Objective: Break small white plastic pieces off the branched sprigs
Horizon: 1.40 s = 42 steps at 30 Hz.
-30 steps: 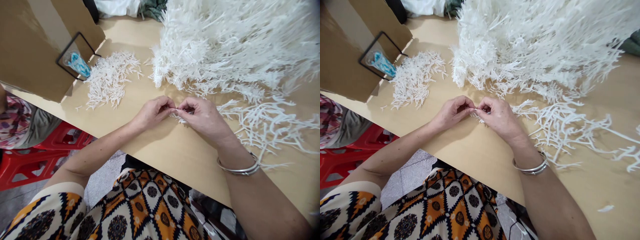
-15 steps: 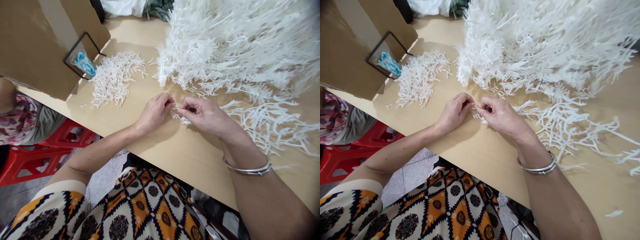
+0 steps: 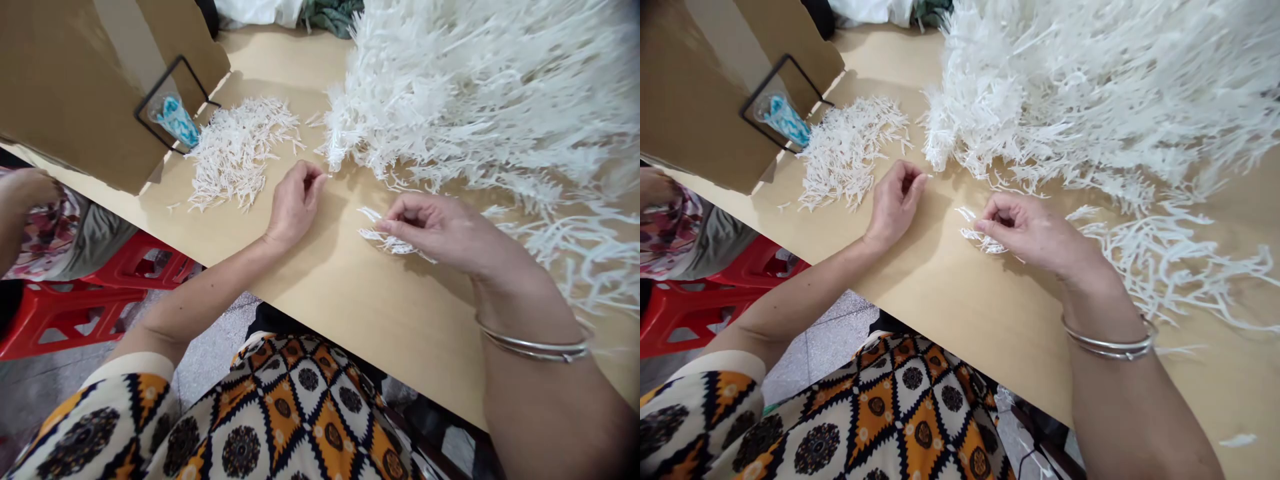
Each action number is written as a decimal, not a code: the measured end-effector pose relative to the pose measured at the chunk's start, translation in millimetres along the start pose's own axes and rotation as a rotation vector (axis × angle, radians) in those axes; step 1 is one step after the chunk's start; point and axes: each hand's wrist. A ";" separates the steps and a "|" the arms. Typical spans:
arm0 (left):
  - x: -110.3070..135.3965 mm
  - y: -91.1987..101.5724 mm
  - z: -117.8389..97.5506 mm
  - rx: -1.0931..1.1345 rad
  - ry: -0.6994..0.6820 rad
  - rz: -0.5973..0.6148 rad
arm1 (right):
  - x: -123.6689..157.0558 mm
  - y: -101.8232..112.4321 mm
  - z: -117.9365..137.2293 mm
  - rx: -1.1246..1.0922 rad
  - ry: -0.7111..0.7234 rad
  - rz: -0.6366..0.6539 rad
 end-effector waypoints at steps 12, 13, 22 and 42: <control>7.3 5.0 -31.9 -0.150 -0.395 0.252 | 0.6 -11.7 2.4 0.049 0.055 -0.102; 8.4 3.5 -34.2 -0.170 -0.433 0.330 | -0.1 -11.9 2.3 0.055 0.071 -0.101; 8.3 0.0 -37.4 -0.249 -0.458 0.532 | -0.5 -14.6 2.0 0.117 0.074 -0.148; 10.8 1.5 -47.9 0.012 -0.469 0.629 | -20.5 -32.4 3.4 0.333 0.005 -0.570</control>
Point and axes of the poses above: each hand's wrist, its own x-axis away from the middle knuckle, its own y-axis out of the back of the hand, z = x × y, and after that the axes turned 6 degrees about -y, right-handed
